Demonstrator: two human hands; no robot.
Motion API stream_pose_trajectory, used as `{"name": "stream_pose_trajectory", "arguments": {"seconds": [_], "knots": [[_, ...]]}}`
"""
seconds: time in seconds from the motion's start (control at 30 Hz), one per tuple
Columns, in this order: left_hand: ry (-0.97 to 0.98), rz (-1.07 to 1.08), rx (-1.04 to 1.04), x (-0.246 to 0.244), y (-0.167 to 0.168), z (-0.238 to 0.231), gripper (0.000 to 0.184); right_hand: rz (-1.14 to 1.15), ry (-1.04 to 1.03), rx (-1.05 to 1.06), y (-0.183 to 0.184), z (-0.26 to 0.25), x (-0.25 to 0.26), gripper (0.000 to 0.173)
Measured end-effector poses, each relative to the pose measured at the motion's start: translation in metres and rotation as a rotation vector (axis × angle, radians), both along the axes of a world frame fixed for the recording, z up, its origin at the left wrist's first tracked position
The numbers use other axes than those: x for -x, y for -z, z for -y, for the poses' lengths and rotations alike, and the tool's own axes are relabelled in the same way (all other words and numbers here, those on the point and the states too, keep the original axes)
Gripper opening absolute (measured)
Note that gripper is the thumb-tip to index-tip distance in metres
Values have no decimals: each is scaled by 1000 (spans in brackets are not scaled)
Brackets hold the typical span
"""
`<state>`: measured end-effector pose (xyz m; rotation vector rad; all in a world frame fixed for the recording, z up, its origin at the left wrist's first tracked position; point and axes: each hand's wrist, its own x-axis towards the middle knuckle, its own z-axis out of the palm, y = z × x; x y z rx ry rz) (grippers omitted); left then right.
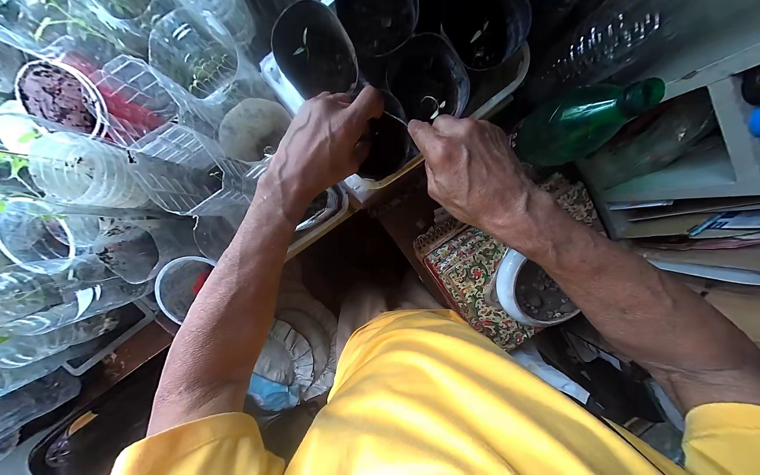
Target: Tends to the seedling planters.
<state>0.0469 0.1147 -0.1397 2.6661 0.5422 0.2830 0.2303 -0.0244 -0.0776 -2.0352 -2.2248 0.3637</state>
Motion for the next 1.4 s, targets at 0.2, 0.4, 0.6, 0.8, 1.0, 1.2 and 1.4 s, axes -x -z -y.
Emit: {"name": "stream_pose_trajectory", "arguments": {"seconds": [0.2, 0.4, 0.6, 0.8, 1.0, 1.2, 1.4], "knots": [[-5, 6, -8, -1, 5, 0, 27, 2, -2, 101, 9, 4, 14, 24], [4, 30, -6, -1, 8, -1, 29, -44, -11, 199, 7, -3, -2, 27], [-15, 46, -11, -1, 10, 0, 32, -83, 8, 133, 11, -15, -17, 25], [-25, 48, -13, -2, 10, 2, 31, -45, 69, 81, 7, -26, -18, 30], [-39, 41, 2, -4, 10, 4, 33, -149, 134, 178, 6, -37, -33, 30], [-41, 36, -2, -2, 9, 3, 33, -113, 32, 130, 9, -36, -39, 33], [-50, 36, -2, 0, 9, 3, 29, -71, 10, -25, 2, -26, -26, 29]]}}
